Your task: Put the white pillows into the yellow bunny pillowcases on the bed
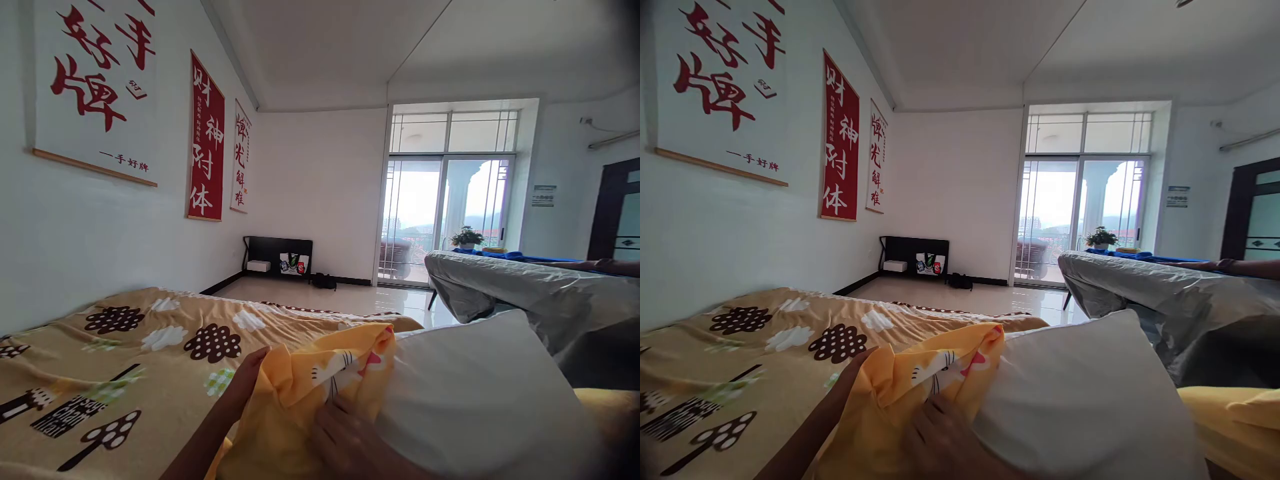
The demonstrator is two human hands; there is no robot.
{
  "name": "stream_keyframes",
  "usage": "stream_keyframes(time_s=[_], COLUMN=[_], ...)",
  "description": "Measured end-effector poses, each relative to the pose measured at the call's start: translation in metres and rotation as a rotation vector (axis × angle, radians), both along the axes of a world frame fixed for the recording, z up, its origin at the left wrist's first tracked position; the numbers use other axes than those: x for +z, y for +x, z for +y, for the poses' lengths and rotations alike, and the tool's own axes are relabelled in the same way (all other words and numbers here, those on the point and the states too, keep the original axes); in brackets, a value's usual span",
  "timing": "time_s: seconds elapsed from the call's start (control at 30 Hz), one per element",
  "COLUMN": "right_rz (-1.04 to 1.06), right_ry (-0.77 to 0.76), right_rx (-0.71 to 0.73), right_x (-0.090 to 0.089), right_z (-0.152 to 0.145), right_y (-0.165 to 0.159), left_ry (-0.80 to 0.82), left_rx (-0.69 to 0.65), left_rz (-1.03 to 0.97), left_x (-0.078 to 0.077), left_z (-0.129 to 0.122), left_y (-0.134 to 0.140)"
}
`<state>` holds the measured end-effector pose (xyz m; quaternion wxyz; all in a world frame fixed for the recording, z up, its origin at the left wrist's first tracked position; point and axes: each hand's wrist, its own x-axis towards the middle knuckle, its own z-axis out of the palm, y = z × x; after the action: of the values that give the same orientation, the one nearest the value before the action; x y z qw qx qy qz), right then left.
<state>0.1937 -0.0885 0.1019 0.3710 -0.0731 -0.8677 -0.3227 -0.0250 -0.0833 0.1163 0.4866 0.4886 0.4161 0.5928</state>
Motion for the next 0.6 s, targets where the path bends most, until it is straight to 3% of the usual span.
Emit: stream_keyframes(time_s=[0.2, 0.4, 0.5, 0.6], right_rz=[0.060, -0.026, -0.003, 0.015], right_ry=[-0.111, -0.032, -0.158, -0.256], right_rx=[0.014, 0.150, 0.112, 0.115], right_x=[0.005, -0.002, 0.002, 0.009], right_z=[0.003, 0.004, -0.002, -0.006], right_y=[0.011, -0.005, -0.013, -0.010], left_ry=[0.175, 0.305, 0.432, 0.406], left_rx=[-0.019, -0.220, -0.162, -0.102], left_rz=[0.378, 0.514, 0.646, 0.799], left_x=[0.003, -0.003, 0.001, 0.004], left_z=[-0.003, -0.019, -0.038, -0.052], left_y=[-0.009, -0.003, -0.001, -0.001])
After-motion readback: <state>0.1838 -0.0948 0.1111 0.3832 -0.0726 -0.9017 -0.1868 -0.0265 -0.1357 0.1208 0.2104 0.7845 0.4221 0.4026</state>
